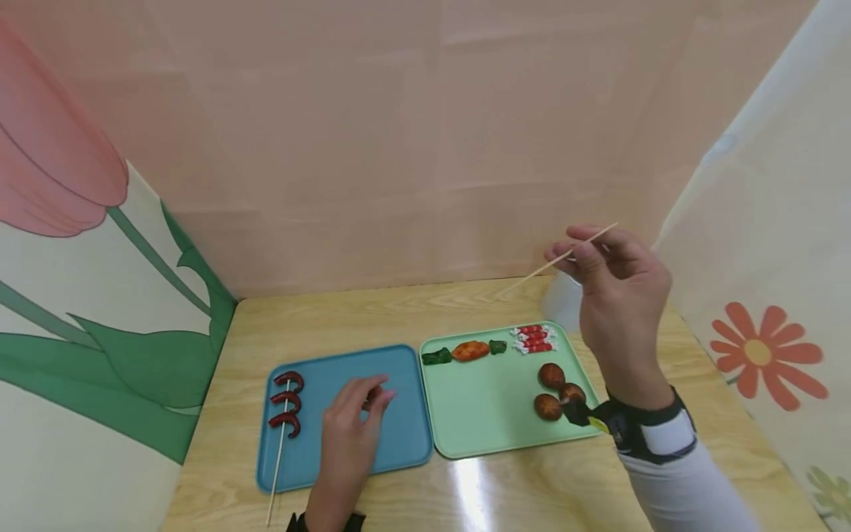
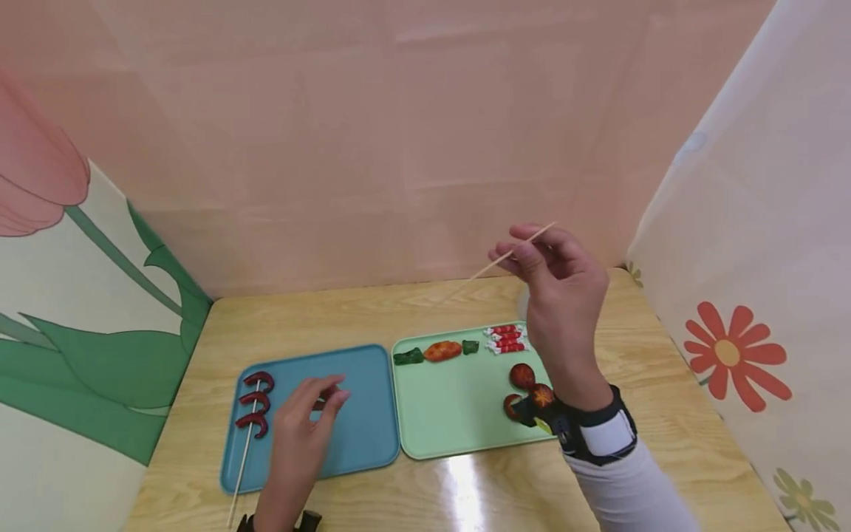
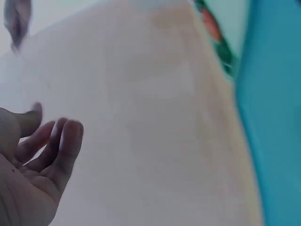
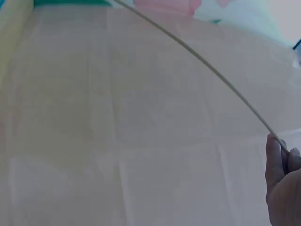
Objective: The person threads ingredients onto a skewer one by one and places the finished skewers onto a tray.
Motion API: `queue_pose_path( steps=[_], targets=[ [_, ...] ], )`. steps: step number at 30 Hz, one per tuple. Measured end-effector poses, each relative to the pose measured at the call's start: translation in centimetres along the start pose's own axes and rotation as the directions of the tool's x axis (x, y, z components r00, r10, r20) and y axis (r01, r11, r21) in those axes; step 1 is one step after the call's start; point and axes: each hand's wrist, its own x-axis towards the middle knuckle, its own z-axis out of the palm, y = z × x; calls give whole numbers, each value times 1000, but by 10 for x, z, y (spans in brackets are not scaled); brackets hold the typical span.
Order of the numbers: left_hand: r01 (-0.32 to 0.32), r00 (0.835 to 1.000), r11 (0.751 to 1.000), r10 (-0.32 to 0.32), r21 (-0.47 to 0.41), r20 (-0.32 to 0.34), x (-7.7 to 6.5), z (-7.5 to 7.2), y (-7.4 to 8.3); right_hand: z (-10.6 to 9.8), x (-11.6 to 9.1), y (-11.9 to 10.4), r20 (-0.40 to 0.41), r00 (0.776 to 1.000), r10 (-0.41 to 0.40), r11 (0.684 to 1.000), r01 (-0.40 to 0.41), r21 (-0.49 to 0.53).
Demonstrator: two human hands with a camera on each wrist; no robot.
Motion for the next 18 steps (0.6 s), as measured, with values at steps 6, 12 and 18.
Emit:
queue_pose_path(
  steps=[6,12,18],
  targets=[
    [-151,988,988,150,-34,-32,16,10,24,9,-23,12,139,980,145,978,-163,130],
    [-151,988,988,150,-21,-48,18,14,28,12,-43,26,216,955,206,975,-219,38],
    [-177,983,984,178,12,-46,16,16,28,17,-55,36,301,921,246,966,-258,1]
  ],
)
